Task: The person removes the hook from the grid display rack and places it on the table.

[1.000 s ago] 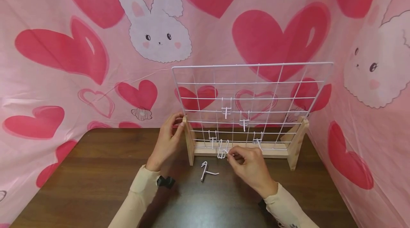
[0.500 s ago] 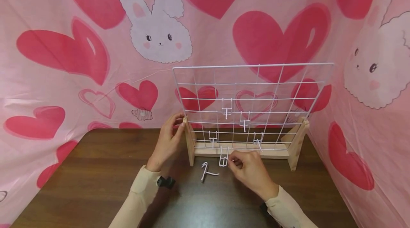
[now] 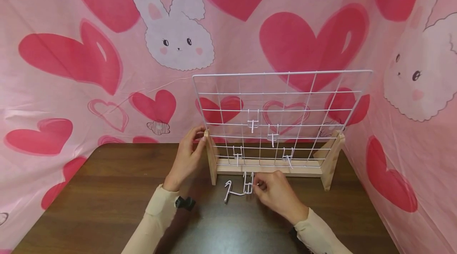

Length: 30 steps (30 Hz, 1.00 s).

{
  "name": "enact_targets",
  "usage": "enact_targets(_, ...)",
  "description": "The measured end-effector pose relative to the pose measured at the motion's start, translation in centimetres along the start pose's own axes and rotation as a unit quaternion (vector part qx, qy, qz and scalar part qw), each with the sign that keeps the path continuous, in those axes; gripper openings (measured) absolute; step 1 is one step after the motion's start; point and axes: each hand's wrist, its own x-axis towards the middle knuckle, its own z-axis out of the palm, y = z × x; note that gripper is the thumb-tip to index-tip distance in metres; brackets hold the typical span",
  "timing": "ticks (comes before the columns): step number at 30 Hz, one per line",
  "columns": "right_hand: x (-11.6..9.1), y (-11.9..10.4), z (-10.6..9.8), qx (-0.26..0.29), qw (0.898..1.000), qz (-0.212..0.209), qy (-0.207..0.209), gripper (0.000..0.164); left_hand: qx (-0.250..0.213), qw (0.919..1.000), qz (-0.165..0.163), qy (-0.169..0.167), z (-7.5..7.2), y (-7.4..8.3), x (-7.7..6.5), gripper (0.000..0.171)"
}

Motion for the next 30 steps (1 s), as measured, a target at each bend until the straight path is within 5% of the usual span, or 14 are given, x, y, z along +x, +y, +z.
enact_targets(13,-0.3,0.1,0.5,0.003,0.995,0.047,-0.093,0.019,-0.005,1.0000,-0.008,-0.001,0.0,0.3,0.0,0.027)
enact_targets(30,-0.4,1.5,0.4,-0.046,0.989,0.056,-0.130,0.023,-0.002,1.0000,-0.004,0.002,0.0,0.1,0.1,0.026)
